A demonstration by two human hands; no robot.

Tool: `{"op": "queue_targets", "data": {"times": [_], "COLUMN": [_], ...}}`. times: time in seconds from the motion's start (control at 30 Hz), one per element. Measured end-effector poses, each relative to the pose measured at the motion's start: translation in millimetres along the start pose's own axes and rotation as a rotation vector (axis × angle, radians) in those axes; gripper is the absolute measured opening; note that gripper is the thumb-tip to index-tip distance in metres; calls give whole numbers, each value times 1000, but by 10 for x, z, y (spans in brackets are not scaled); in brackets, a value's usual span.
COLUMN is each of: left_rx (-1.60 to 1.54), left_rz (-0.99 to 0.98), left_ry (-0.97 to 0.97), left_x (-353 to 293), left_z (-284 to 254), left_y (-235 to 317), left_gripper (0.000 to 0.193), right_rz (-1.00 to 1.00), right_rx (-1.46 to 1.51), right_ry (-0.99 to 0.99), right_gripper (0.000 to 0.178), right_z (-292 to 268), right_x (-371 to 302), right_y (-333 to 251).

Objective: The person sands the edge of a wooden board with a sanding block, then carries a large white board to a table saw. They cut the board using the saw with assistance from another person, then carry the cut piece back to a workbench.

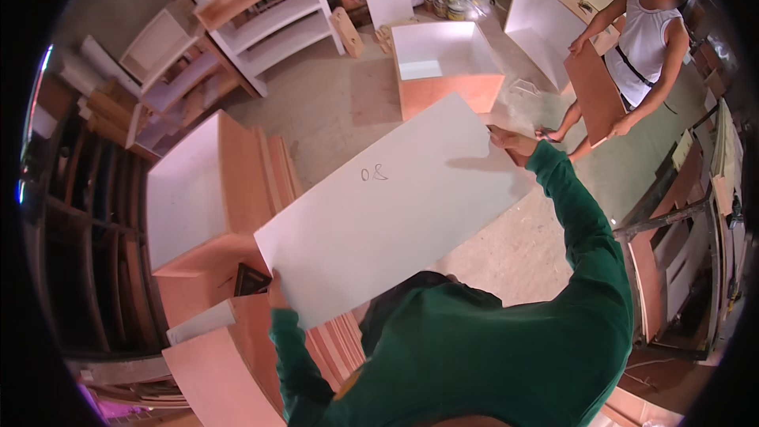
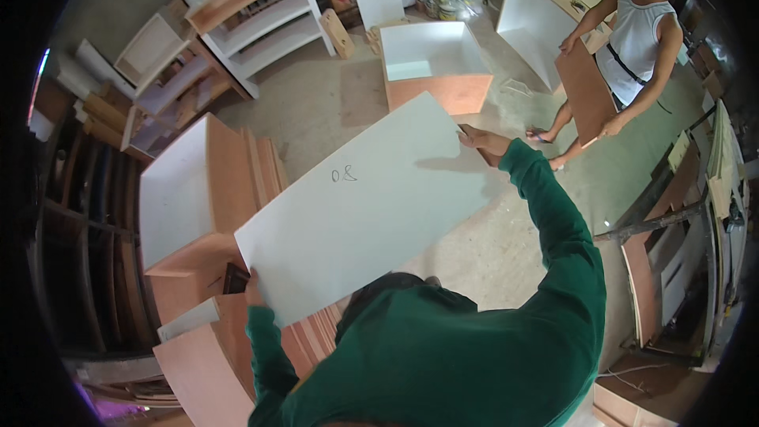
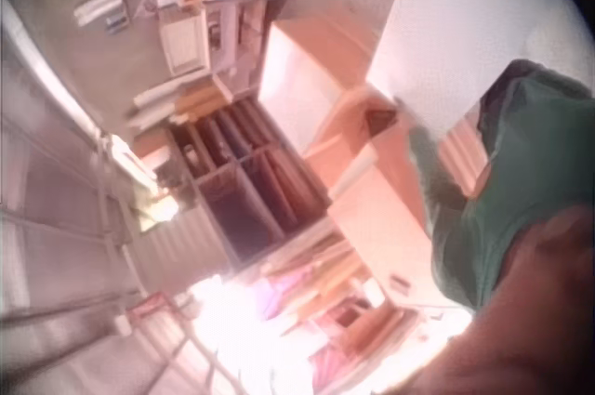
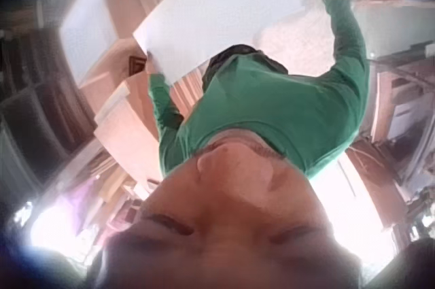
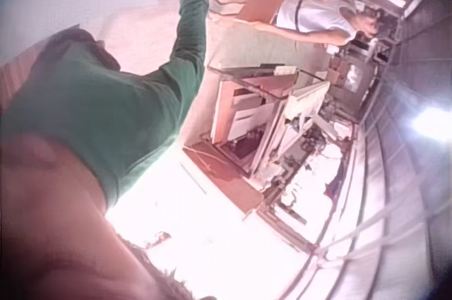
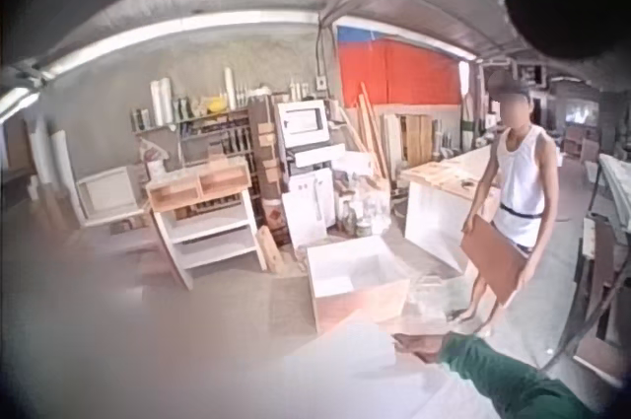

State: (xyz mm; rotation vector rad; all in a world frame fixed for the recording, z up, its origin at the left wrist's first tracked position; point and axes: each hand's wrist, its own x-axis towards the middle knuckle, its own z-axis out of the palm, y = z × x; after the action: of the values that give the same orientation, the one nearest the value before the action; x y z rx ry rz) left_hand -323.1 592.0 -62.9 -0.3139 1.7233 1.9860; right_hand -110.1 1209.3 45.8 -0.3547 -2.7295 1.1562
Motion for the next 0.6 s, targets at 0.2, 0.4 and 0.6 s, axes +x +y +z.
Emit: {"op": "queue_targets", "data": {"times": [0.2, 0.4, 0.6], "left_rx": [77, -153, -282], "left_rz": [320, 561, 420], "left_ry": [101, -196, -190], "left_x": [2016, 3603, 4468], "left_z": [662, 1547, 2572], "left_y": [245, 881, 1303], "left_gripper": [55, 42, 42], "right_rz": [251, 299, 324], "right_rx": [398, 606, 643], "right_ry": [358, 969, 1142], "right_gripper": [63, 57, 56], "right_z": [455, 448, 316], "right_x": [359, 714, 1301], "right_y": [502, 436, 962]}}
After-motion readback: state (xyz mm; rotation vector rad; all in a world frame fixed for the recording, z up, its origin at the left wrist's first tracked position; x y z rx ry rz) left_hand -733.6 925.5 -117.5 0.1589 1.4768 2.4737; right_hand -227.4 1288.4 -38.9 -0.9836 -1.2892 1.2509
